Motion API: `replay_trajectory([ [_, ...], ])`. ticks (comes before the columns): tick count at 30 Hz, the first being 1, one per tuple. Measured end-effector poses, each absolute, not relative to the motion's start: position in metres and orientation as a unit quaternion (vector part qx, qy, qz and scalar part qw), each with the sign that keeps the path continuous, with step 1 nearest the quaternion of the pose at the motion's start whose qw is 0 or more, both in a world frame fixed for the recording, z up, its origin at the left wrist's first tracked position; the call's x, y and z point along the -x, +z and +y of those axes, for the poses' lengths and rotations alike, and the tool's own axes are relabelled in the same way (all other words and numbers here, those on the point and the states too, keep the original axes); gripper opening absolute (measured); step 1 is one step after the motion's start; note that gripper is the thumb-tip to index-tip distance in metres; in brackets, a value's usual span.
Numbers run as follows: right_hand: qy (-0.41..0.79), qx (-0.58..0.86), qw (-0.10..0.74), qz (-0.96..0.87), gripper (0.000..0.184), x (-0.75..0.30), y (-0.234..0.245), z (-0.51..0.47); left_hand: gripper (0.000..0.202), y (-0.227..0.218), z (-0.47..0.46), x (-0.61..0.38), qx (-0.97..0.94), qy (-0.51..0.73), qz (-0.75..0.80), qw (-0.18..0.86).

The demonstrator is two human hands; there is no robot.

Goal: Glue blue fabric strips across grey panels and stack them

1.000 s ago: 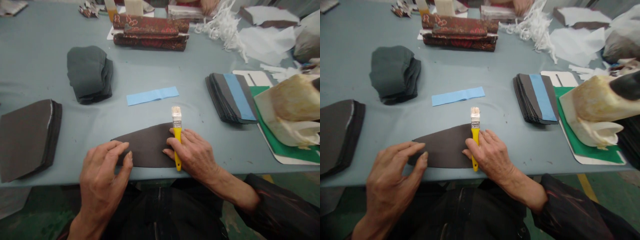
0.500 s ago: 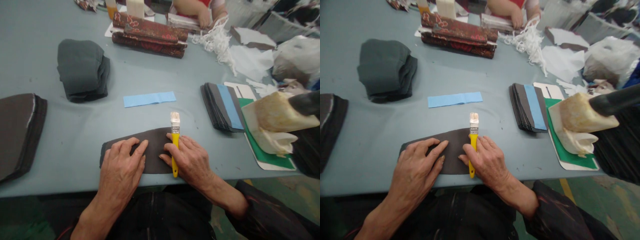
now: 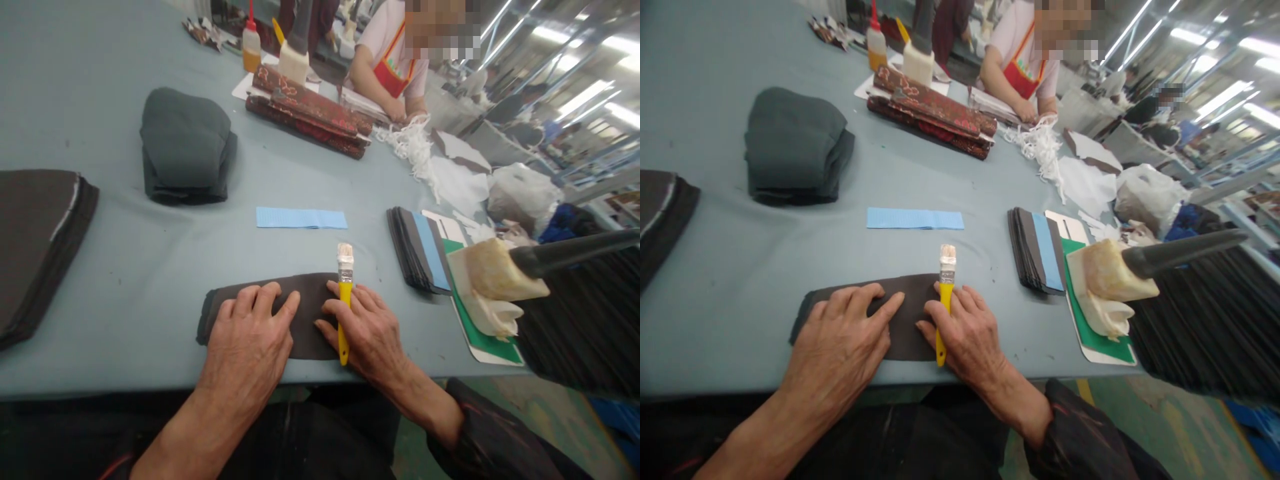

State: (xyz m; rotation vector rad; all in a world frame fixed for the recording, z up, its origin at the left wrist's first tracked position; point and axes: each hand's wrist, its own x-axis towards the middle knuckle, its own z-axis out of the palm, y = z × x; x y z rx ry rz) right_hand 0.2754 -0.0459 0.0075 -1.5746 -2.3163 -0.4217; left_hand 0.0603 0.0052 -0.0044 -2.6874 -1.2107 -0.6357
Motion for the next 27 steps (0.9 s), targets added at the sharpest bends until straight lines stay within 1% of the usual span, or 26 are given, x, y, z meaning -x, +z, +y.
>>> replay_trajectory([
  [2, -0.136, 0.528, 0.167, -0.822, 0.008, -0.272, 0.010, -0.043, 0.047, -0.004, 0.005, -0.060, 0.890, -0.206, -0.403, 0.062],
  [5, -0.092, 0.486, 0.169, -0.853, 0.020, -0.267, 0.010, -0.037, 0.048, -0.004, 0.006, -0.060, 0.889, -0.203, -0.405, 0.063],
  [7, -0.061, 0.469, 0.159, -0.866, 0.022, -0.267, 0.007, -0.035, 0.049, -0.004, 0.006, -0.059, 0.889, -0.203, -0.406, 0.067],
  [13, -0.004, 0.482, 0.181, -0.857, 0.013, -0.268, -0.001, -0.035, 0.046, -0.008, 0.009, -0.057, 0.897, -0.202, -0.387, 0.065],
  [19, 0.009, 0.508, 0.175, -0.843, 0.035, -0.270, -0.006, -0.039, 0.040, -0.011, 0.012, -0.048, 0.910, -0.191, -0.362, 0.070],
  [23, 0.020, 0.515, 0.184, -0.837, 0.049, -0.273, -0.011, -0.039, 0.036, -0.013, 0.013, -0.038, 0.915, -0.211, -0.341, 0.047],
  [27, 0.039, 0.518, 0.204, -0.830, 0.054, -0.275, -0.010, -0.040, 0.036, -0.013, 0.010, -0.031, 0.916, -0.217, -0.337, 0.023],
])
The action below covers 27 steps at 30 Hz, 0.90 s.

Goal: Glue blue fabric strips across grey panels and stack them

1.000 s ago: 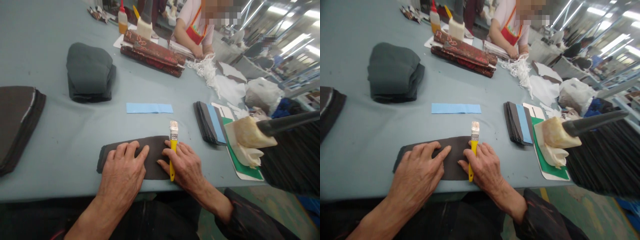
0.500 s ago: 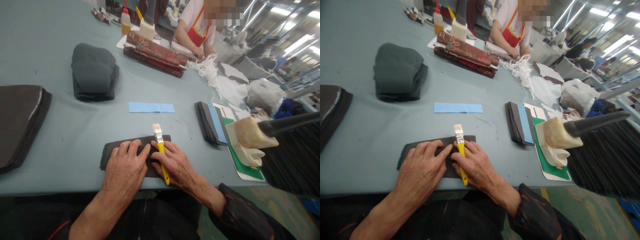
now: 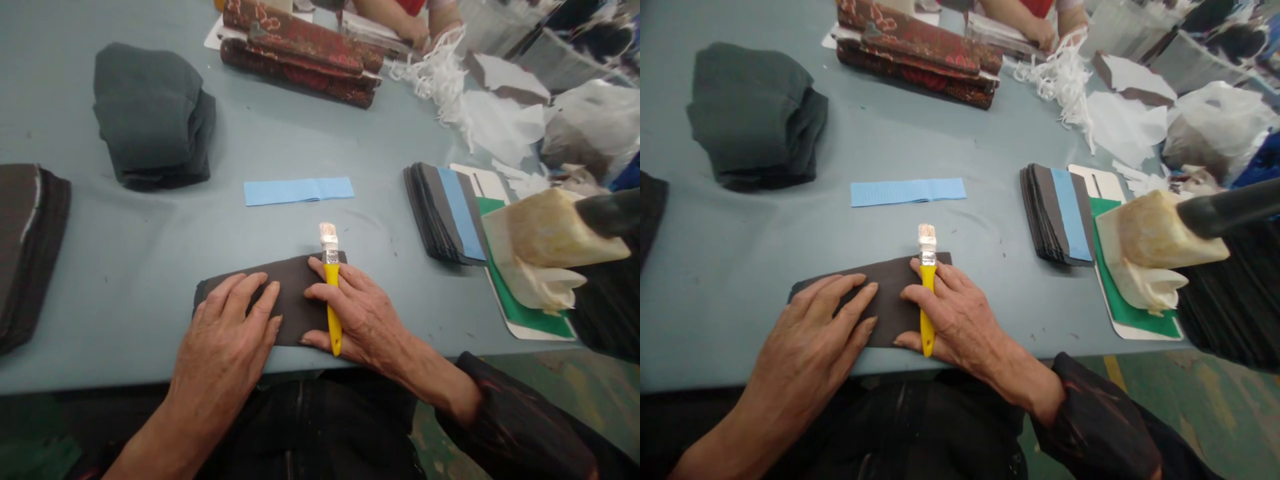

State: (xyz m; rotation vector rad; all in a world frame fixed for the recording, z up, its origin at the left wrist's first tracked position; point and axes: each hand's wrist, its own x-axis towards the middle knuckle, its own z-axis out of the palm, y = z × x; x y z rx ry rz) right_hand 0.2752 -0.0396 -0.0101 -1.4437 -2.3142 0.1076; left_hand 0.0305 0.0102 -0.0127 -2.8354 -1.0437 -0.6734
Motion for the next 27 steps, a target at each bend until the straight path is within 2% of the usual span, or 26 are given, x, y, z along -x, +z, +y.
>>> replay_trajectory([
  [15, 0.050, 0.548, 0.211, -0.808, 0.048, -0.295, -0.006, -0.055, 0.039, -0.012, -0.004, -0.018, 0.889, -0.201, -0.410, -0.040],
  [27, 0.061, 0.540, 0.255, -0.800, 0.057, -0.296, -0.014, -0.052, 0.041, -0.017, 0.000, -0.013, 0.891, -0.215, -0.398, -0.040],
])
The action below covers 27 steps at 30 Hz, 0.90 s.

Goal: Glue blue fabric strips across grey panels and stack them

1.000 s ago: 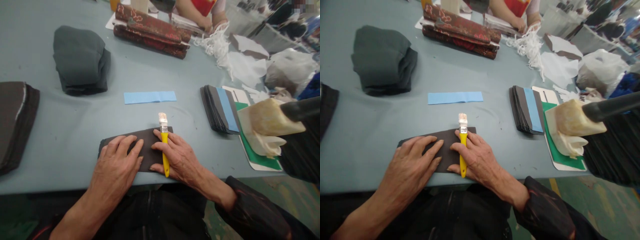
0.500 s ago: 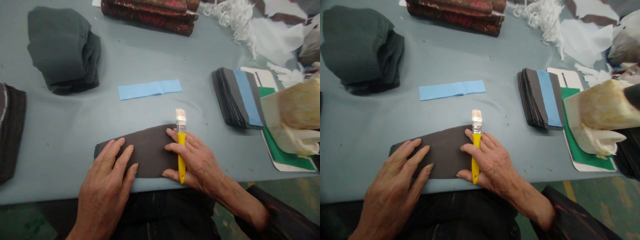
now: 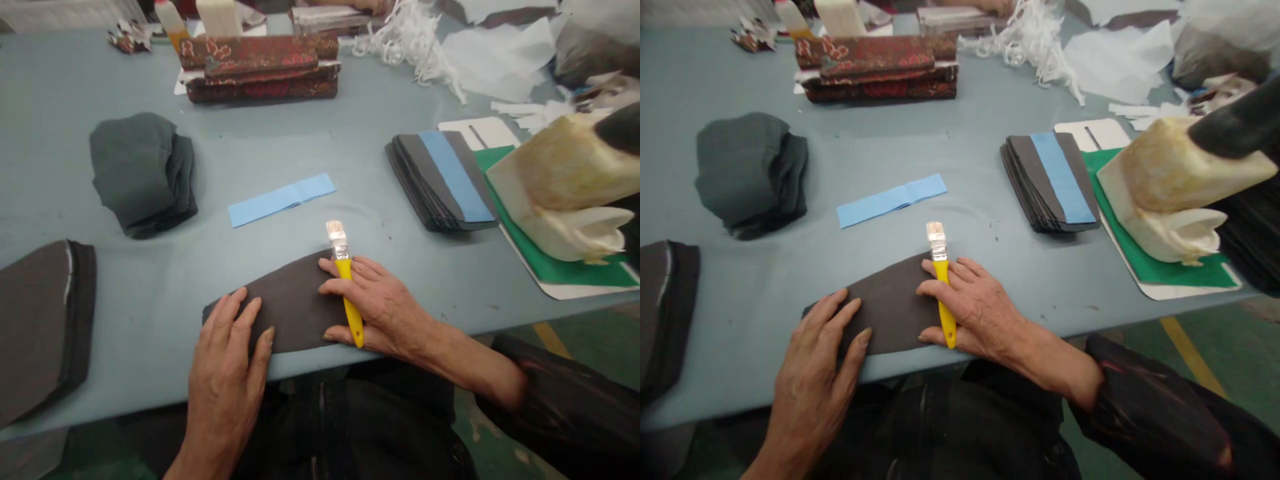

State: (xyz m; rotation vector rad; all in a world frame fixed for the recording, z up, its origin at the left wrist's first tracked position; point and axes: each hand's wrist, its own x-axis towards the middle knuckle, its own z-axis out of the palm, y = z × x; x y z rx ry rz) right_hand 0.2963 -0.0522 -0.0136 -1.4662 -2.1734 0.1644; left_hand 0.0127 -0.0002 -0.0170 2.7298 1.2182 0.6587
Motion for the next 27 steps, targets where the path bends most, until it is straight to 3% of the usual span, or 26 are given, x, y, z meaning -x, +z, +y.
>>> replay_trajectory([
  [8, 0.029, 0.539, 0.227, -0.810, 0.052, -0.293, -0.011, -0.050, 0.045, -0.009, 0.000, -0.027, -0.896, 0.206, 0.393, -0.010],
  [15, 0.001, 0.533, 0.214, -0.818, 0.049, -0.296, -0.015, -0.050, 0.063, -0.017, 0.005, -0.052, -0.903, 0.174, 0.390, -0.052],
  [27, 0.006, 0.535, 0.203, -0.820, 0.046, -0.299, -0.020, -0.052, 0.080, -0.033, 0.014, -0.044, -0.889, 0.128, 0.438, -0.029],
])
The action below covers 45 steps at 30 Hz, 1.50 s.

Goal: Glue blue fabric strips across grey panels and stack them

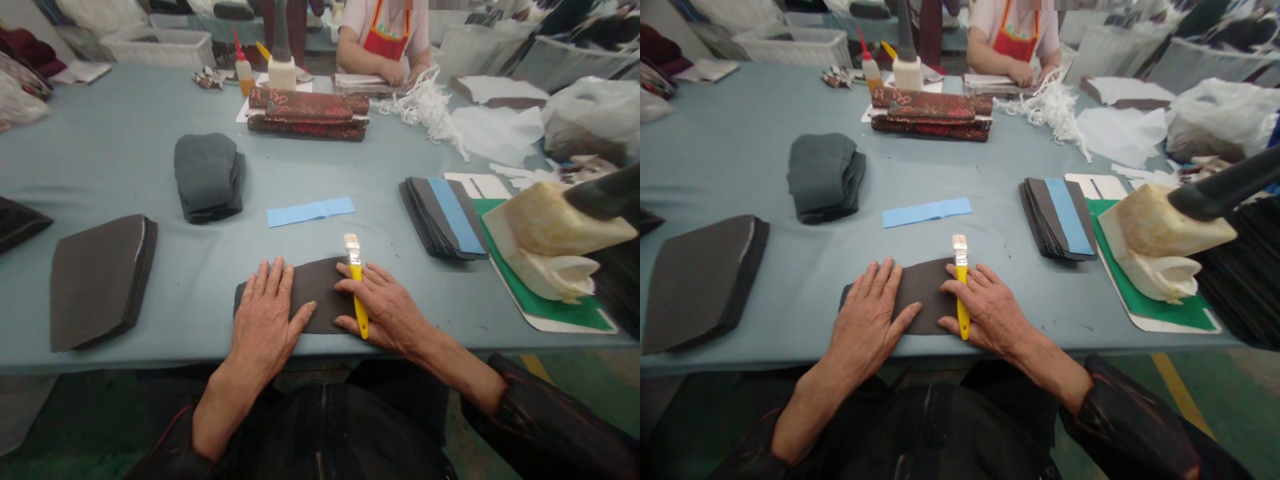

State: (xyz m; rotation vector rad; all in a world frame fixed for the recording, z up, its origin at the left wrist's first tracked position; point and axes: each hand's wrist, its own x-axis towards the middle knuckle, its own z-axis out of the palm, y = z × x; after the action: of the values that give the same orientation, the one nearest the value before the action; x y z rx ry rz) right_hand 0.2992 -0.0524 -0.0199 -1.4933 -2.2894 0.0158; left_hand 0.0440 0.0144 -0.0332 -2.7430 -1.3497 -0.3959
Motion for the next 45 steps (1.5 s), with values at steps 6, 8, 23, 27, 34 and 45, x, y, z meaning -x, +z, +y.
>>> replay_trajectory([
  [6, 0.006, 0.537, 0.201, -0.819, 0.047, -0.300, -0.021, -0.052, 0.083, -0.037, 0.020, -0.028, 0.883, -0.127, -0.452, 0.027],
  [8, 0.012, 0.536, 0.198, -0.821, 0.045, -0.301, -0.019, -0.051, 0.081, -0.038, 0.020, -0.029, 0.882, -0.128, -0.452, 0.028],
  [23, 0.063, 0.534, 0.258, -0.803, 0.024, -0.235, -0.014, -0.019, 0.057, -0.034, 0.017, -0.036, 0.876, -0.123, -0.465, 0.011],
  [27, 0.070, 0.541, 0.246, -0.801, 0.025, -0.230, -0.027, -0.012, 0.056, -0.035, 0.016, -0.037, 0.874, -0.143, -0.465, -0.008],
  [34, 0.094, 0.532, 0.235, -0.808, 0.026, -0.237, -0.019, -0.016, 0.057, -0.035, 0.016, -0.036, 0.872, -0.156, -0.463, -0.012],
  [45, 0.094, 0.575, 0.222, -0.782, 0.056, -0.284, -0.020, -0.031, 0.065, -0.033, 0.016, -0.034, 0.877, -0.141, -0.459, 0.006],
])
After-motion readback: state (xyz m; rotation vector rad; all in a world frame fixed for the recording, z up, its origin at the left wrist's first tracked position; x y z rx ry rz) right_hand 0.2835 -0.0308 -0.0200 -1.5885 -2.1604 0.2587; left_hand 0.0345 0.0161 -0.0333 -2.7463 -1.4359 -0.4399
